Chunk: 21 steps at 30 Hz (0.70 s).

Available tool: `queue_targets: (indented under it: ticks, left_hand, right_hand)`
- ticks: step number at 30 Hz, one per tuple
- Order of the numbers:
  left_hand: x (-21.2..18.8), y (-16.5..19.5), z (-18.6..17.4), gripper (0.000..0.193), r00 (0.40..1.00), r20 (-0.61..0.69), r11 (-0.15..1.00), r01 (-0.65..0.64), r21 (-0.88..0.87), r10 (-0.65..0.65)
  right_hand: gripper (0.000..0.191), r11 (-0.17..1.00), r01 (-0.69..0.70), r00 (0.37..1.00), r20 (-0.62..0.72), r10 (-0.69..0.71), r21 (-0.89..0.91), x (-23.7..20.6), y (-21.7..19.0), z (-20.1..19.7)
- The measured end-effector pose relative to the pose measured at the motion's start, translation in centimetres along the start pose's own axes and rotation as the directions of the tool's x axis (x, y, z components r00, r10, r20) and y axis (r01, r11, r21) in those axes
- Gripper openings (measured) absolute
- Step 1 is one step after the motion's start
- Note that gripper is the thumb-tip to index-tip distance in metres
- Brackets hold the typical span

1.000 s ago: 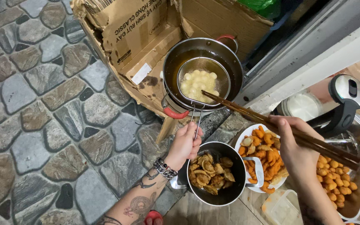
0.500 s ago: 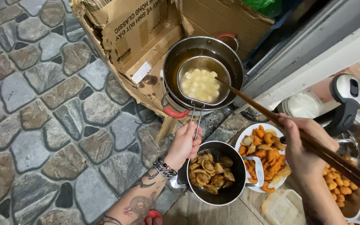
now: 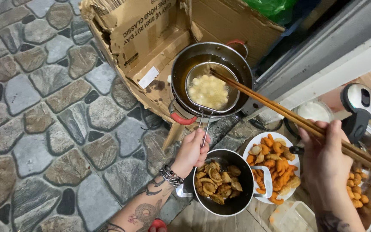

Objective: The person deep-fries small round snack balls in a pot of hot oil set on the floor. They place raw balls into a mesh skimmer, lower it into the oil, stir and turn the balls with chopsticks while they fry, then lift the skimmer and transfer the fried balls into a bowl, repeating the cycle with additional batches.

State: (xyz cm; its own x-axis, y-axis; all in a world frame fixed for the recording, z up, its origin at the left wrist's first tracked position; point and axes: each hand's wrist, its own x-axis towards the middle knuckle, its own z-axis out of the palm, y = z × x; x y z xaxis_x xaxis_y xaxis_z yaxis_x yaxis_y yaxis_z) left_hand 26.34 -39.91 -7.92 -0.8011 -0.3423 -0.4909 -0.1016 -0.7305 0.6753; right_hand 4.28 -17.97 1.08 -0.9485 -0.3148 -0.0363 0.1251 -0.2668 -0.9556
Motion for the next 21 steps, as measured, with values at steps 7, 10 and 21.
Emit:
queue_targets:
  ticks: [7, 10, 21]
  left_hand:
    - [-0.2, 0.2, 0.2, 0.043, 1.0, -0.003, 0.999, 0.023, -0.033, -0.023]
    - [-0.3, 0.0, 0.1, 0.046, 0.998, -0.007, 0.996, 0.064, -0.056, -0.065]
    - [-3.5, 2.7, -0.2, 0.041, 0.992, -0.028, 0.992, -0.123, 0.016, 0.123]
  right_hand:
    - [0.026, 0.938, -0.171, 0.979, -0.053, 0.195, 0.301, 2.2, 1.7, -3.8]
    - [0.025, 0.912, -0.207, 0.976, 0.01, 0.217, 0.353, 2.0, 0.1, -2.7]
    - [0.026, 0.891, 0.452, 0.499, 0.838, -0.221, -0.034, -12.8, 0.5, 24.8]
